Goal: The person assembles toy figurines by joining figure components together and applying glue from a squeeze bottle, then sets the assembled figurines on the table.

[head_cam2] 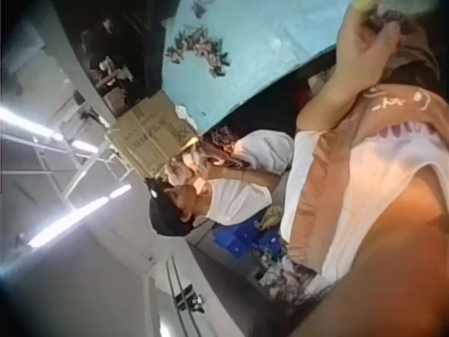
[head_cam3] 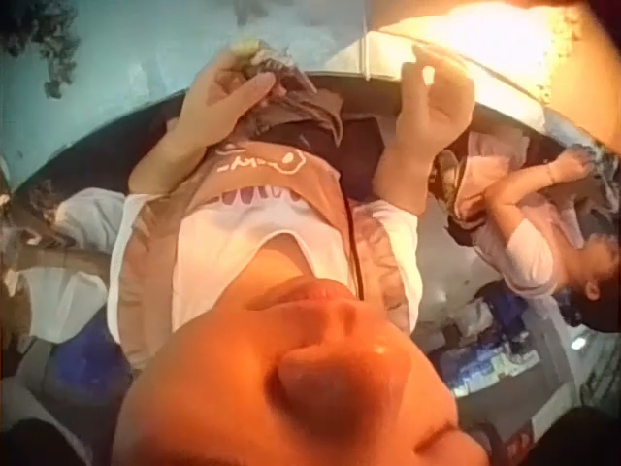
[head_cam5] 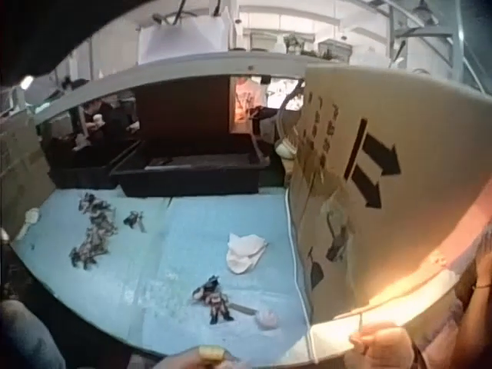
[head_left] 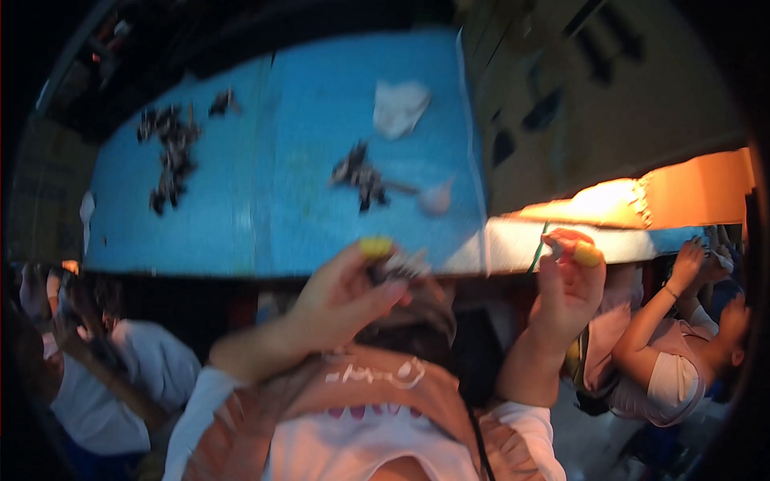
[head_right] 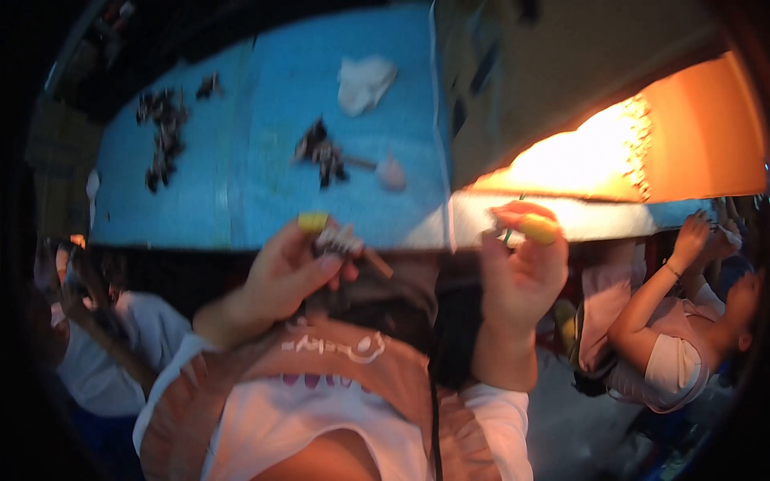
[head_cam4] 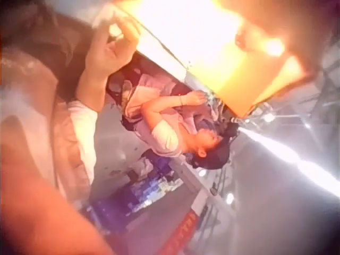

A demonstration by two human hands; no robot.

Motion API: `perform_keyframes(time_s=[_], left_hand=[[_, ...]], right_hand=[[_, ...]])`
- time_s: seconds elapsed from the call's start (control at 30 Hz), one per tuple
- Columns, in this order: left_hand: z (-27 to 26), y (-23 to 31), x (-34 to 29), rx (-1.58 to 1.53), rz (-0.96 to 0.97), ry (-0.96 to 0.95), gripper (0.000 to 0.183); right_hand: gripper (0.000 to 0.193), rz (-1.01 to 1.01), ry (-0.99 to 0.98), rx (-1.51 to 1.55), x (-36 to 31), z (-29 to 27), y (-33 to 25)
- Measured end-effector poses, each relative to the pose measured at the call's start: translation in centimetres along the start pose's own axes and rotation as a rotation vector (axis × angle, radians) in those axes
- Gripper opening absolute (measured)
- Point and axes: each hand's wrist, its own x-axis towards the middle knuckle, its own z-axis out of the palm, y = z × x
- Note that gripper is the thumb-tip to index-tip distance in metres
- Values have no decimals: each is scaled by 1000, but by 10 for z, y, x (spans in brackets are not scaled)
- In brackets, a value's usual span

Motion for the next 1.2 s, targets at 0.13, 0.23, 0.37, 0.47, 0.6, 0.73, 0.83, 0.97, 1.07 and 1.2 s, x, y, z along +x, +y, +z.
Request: perform_keyframes(time_s=[0.13, 0.23, 0.37, 0.47, 0.6, 0.73, 0.83, 0.97, 1.07, 1.2], left_hand=[[6, -5, 10, 24, 96, -127, 33], [4, -8, 6, 147, 36, -108, 34], [-2, -10, 2, 348, 34, -111, 33], [-2, -11, 1, 313, 29, -93, 33], [-2, -7, 5, 309, -20, -75, 32], [-4, -6, 9, 305, -32, -61, 33], [-5, -8, 12, 317, -13, -58, 34], [-7, -8, 16, 529, 112, -41, 33], [-7, -8, 18, 627, 198, -36, 32], [-8, -7, 18, 677, 204, -57, 33]], right_hand=[[26, 93, -163, 123, -31, 26, -11], [26, 157, -213, 177, -28, 35, -9], [23, 189, -334, 147, -29, 41, -9], [22, 25, -411, -44, -25, 40, -8], [22, -94, -404, -208, -27, 40, -5], [21, -106, -428, -179, -26, 39, 0], [21, -22, -395, -183, -25, 39, 1], [21, -24, -405, -207, -17, 36, 0], [21, -132, -442, -363, -15, 36, -2], [23, -228, -506, -483, -12, 33, -4]])
